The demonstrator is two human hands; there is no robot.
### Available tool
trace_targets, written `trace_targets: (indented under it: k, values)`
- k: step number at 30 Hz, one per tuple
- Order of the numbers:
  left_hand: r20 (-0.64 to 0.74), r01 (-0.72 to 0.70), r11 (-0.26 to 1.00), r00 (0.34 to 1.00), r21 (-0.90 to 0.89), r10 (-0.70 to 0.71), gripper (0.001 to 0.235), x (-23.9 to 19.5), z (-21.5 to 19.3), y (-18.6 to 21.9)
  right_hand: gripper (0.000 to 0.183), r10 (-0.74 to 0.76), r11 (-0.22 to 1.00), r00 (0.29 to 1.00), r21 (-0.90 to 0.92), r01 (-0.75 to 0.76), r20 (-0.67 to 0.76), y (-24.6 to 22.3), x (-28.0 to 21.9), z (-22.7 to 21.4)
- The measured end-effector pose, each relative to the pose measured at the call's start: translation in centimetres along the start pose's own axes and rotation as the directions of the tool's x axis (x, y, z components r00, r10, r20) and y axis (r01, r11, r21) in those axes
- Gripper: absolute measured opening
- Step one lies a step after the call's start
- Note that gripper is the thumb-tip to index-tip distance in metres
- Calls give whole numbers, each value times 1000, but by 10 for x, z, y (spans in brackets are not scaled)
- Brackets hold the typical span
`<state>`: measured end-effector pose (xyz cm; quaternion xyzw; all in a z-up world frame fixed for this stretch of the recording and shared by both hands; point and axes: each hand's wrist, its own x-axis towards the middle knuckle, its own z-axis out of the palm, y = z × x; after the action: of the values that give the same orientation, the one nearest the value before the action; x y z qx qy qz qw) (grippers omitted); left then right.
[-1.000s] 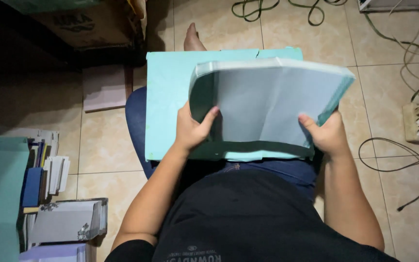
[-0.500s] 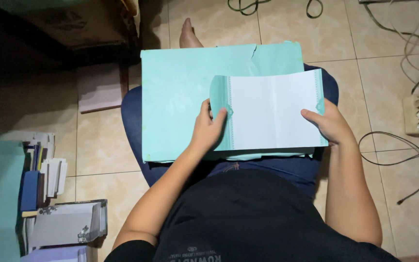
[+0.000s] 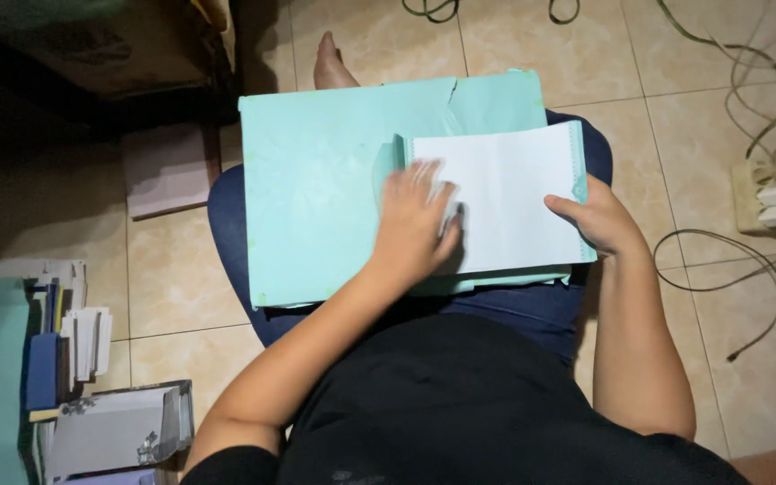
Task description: Folding paper invitations and inserting them into decorative cardstock folders while sitting on the floor.
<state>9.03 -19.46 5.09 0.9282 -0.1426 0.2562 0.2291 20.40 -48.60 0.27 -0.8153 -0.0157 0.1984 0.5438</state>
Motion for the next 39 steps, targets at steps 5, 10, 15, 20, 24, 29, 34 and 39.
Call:
trace_targets:
  k: [5, 10, 15, 20, 24, 29, 34, 39]
  values:
    - [157, 7, 995, 987, 95, -22, 39, 12, 24, 18, 53, -8, 999, 1000, 41, 8, 6, 10, 8, -10]
    - [208, 258, 959, 938, 115, -277, 51, 0, 2, -6, 52, -20, 999, 999, 38, 19, 28, 20, 21, -25]
    - [296, 508, 850, 841, -143, -453, 68, -52, -12, -53, 47, -9, 991, 1000, 135, 9, -1, 39, 35, -28]
    - [236, 577, 802, 810, -157, -537, 62, -58, -21, -57, 51, -31, 991, 999, 130, 32, -4, 38, 58, -40]
    - [221, 553, 831, 820, -61, -529, 65, -53, 12, -57, 53, -23, 994, 999, 109, 20, 28, 21, 61, -43]
    - [194, 215, 976, 957, 27, -216, 54, 16, 33, -13, 52, 2, 993, 999, 117, -6, 40, 22, 66, -44]
    - [389, 213, 968, 887, 135, -250, 67, 21, 56, -4, 52, 59, 982, 998, 176, -62, 19, 38, 70, -45]
    - [458, 296, 948, 831, 118, -316, 67, 20, 47, 1, 50, 77, 981, 997, 181, -74, -7, 51, 72, -44]
